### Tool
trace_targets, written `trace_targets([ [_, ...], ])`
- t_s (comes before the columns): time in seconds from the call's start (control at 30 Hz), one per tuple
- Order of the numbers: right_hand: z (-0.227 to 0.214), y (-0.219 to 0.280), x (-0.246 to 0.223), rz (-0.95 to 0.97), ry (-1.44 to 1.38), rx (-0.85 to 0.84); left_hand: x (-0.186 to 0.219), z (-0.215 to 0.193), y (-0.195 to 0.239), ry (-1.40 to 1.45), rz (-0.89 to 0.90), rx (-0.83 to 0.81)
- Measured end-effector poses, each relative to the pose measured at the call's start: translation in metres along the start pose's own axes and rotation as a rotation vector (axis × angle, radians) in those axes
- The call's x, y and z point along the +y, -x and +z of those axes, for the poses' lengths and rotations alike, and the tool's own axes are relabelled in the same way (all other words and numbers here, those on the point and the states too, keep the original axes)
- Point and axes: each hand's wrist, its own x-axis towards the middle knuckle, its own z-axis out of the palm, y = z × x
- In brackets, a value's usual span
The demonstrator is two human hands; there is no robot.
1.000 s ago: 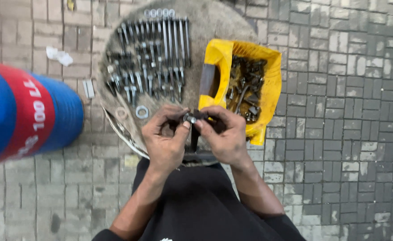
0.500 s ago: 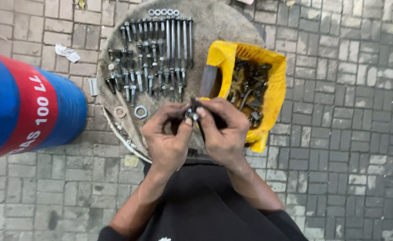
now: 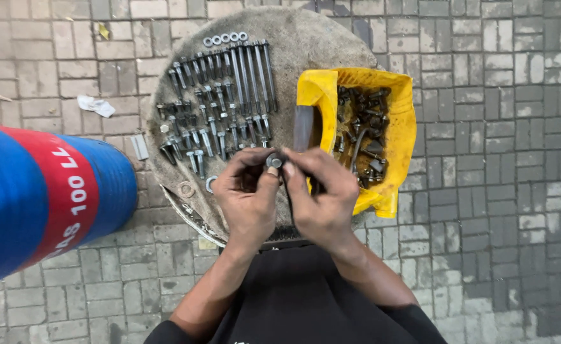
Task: The person picks up a bolt and a nut, then screws the nut onto the bolt by hand. They continue to tighten the nut along the bolt's threads while holding the assembly over a work surface with other fasteners.
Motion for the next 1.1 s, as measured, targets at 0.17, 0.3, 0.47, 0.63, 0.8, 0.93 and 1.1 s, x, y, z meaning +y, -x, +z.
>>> trace_targets([
  [0.17,0.005,-0.006,0.007,-0.013,0.039,0.038,-0.001,0.002,-0.010,-0.043,0.017,-0.022],
  [0.3,0.003,-0.011,0.013,-0.013,0.065,0.047,0.000,0.008,-0.011,-0.026,0.035,0.002],
  [0.47,0.008,-0.010,0.011,0.004,0.027,0.051,-0.006,0.002,-0.013,-0.009,0.056,0.000],
  [0.63,0.005,-0.003,0.023,0.007,0.144,0.027,-0.004,-0.003,-0.007,-0.086,0.089,-0.017],
  [0.8,0.001,0.010,0.017,0.186,0.013,-0.010,0.008,-0.002,-0.019,-0.153,0.111,-0.011],
  [0.93,-0.010,0.007,0.027,0.197,-0.086,0.039,0.007,0.002,-0.012,0.002,0.054,-0.047],
  [1.1,-0.010,0.001,0.004,0.144,-0.146,0.078,0.009,0.004,-0.011,-0.002,0.042,-0.069],
])
